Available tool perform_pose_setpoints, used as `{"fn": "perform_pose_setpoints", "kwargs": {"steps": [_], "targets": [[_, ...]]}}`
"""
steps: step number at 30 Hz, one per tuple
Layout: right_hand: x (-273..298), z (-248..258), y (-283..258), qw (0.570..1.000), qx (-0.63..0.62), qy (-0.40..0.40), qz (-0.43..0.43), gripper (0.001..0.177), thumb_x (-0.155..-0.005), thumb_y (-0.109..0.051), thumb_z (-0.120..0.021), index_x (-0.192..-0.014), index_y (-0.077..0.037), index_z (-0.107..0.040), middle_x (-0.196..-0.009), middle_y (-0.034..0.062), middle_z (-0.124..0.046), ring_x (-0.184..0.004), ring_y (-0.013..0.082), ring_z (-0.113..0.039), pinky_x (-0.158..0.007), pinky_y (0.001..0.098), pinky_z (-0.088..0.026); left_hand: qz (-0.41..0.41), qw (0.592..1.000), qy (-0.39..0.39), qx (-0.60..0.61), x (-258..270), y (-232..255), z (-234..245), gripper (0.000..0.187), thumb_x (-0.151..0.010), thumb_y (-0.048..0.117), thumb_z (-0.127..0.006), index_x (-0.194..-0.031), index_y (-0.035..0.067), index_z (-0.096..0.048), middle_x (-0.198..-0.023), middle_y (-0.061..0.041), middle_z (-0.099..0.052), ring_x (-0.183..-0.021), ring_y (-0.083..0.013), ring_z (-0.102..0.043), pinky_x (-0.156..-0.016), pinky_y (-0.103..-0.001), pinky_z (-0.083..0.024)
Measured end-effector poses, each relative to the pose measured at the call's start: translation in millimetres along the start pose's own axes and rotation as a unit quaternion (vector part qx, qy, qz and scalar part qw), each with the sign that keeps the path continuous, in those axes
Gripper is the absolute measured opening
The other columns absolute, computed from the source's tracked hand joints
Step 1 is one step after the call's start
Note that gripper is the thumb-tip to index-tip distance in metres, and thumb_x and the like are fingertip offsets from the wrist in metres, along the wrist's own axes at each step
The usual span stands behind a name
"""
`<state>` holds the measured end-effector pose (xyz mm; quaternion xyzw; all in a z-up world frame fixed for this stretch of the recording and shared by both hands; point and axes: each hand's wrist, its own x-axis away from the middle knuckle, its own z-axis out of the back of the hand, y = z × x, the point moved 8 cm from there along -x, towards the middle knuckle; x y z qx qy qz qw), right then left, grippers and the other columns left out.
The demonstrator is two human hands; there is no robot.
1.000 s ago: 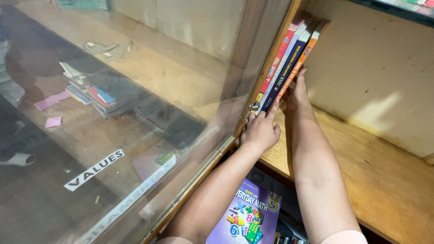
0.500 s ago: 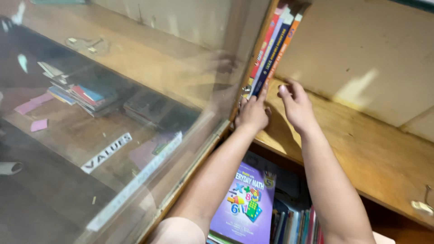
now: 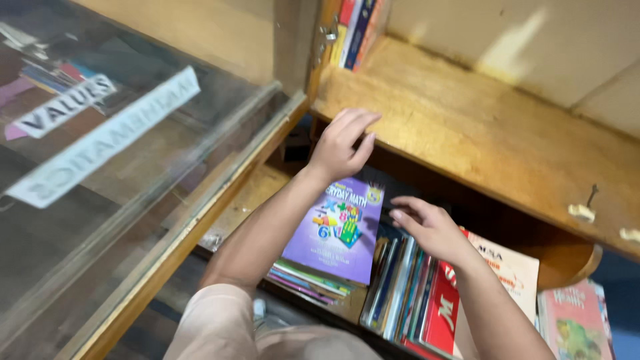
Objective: The person takes books one by one from a shelf and places them onto a stack on a desk, then places some of the books back onto the shelf.
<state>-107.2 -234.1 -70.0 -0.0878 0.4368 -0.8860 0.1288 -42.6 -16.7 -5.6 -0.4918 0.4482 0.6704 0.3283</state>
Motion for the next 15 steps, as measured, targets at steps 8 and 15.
{"fn": "perform_pose_setpoints", "kwargs": {"steps": [8, 15], "targets": [[-43.9, -40.5, 80.9, 0.979, 0.149, -0.021, -0.135, 0.042, -0.095, -0.043, -0.063, -0.126, -0.016, -0.073, -0.101, 0.0115, -0.08, -0.103, 0.033, -0.075, -0.094, 0.0489, -0.056, 0.198, 0.964, -0.177, 0.013, 117.6, -41.5, 16.1, 0.021, -0.093, 0.013, -0.068, -0.112, 0.006, -0.073, -0.101, -0.013, -0.069, -0.094, -0.0368, -0.07, -0.082, -0.045, -0.059], [-70.4, -66.5, 122.9, 0.954, 0.244, -0.029, -0.173, 0.038, -0.094, -0.051, -0.061, -0.111, -0.022, -0.079, -0.099, 0.0093, -0.08, -0.108, 0.0381, -0.071, -0.097, 0.0513, -0.053, 0.444, 0.87, -0.21, -0.046, 190.0, -99.5, 48.7, 0.017, -0.093, 0.028, -0.067, -0.104, 0.018, -0.075, -0.073, -0.003, -0.065, -0.077, -0.0265, -0.069, -0.074, -0.042, -0.056]]}}
